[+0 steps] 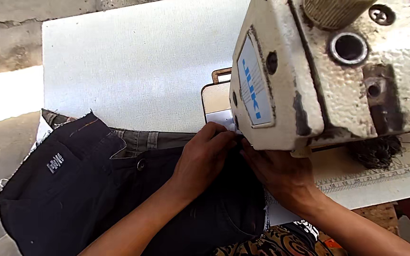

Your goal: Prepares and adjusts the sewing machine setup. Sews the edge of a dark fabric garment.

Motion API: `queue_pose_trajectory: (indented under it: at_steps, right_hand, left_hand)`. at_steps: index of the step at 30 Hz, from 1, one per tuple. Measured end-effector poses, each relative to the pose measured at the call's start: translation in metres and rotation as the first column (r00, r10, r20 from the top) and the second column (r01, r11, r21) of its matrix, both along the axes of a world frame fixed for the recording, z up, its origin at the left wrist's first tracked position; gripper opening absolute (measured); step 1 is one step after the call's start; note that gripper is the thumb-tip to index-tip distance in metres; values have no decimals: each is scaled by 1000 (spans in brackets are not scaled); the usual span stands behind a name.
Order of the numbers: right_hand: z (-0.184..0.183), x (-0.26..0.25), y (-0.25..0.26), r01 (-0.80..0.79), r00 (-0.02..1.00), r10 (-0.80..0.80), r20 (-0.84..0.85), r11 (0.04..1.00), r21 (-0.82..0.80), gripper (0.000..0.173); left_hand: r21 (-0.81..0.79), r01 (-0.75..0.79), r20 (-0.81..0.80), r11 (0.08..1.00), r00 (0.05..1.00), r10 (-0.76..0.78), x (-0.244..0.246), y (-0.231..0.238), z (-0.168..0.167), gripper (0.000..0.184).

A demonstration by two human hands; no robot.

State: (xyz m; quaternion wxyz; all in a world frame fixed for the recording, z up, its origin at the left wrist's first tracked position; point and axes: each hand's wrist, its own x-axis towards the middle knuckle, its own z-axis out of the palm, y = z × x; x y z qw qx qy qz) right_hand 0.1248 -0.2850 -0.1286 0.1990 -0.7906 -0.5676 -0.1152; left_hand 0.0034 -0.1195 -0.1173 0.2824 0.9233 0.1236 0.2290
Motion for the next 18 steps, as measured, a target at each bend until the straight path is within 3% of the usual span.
queue_pose_trajectory:
  at_steps: [4, 13, 18]
  right_hand:
    - [-2, 0, 1, -39, 999, 39, -6, 997, 67, 20]
    - [-2, 2, 0, -12, 996, 16, -89, 999, 50, 22]
    - [-2, 4, 3, -17, 991, 28, -132, 996, 87, 22]
  left_hand:
    - [-29, -37, -40, 999, 999, 36, 0, 0, 3, 14]
    - [-122, -83, -105, 989, 992, 70, 3, 2, 9, 12]
    - [-58, -120, -105, 991, 988, 113, 5, -2, 11, 12]
